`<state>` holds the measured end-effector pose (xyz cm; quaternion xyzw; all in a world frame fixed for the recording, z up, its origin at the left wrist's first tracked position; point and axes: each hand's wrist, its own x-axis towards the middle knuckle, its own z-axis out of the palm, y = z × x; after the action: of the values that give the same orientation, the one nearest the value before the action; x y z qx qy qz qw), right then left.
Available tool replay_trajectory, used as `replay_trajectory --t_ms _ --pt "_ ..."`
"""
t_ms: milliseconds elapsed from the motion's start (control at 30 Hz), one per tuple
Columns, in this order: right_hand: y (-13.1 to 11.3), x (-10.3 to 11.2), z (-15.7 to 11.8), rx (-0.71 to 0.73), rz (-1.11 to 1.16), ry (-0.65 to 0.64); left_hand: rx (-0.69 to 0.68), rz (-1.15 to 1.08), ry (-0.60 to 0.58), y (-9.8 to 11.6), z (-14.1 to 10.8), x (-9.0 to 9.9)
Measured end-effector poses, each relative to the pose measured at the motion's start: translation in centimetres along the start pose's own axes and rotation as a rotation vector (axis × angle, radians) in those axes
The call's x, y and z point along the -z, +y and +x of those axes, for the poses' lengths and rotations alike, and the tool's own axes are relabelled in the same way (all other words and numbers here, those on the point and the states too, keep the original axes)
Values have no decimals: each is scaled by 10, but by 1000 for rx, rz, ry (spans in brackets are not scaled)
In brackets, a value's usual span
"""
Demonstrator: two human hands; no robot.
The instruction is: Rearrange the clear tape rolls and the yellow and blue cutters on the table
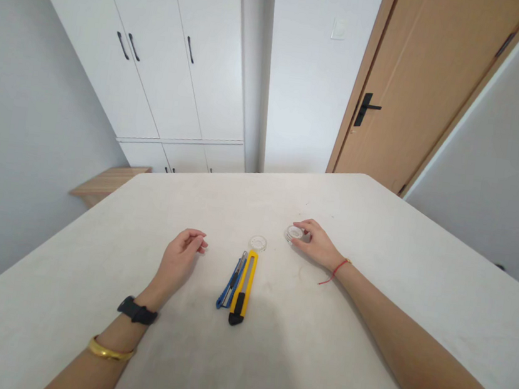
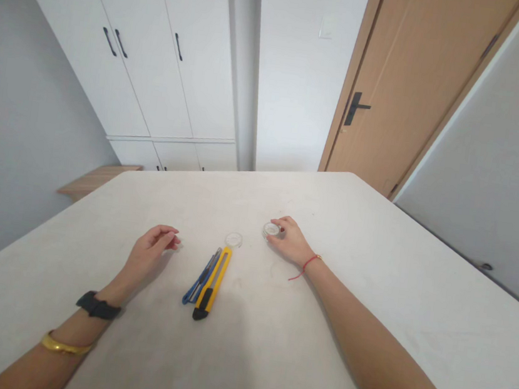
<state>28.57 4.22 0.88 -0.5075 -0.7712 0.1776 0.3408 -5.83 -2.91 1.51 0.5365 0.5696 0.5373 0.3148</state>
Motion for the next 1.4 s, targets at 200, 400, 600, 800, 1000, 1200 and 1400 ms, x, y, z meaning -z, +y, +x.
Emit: replay_trajectory --t_ms 200,400,600,800,1000,1200,1400 --pt "2 0 0 18 -14 -1 -9 1 -1 1 0 0" --pt "1 0 0 5 -26 -3 3 1 -3 1 0 0" --pt "1 0 0 16 -26 -5 -4 6 -4 1 -1 0" --pt "1 0 0 16 -35 -11 -6 9 -1 1 0 0" --pt "2 0 0 19 -36 -17 0 -6 -1 -1 1 -1" --pt "2 1 -1 24 -29 -8 -9 -1 0 -1 0 0" --pt "0 0 -1 0 -25 -21 5 -3 -9 0 0 0"
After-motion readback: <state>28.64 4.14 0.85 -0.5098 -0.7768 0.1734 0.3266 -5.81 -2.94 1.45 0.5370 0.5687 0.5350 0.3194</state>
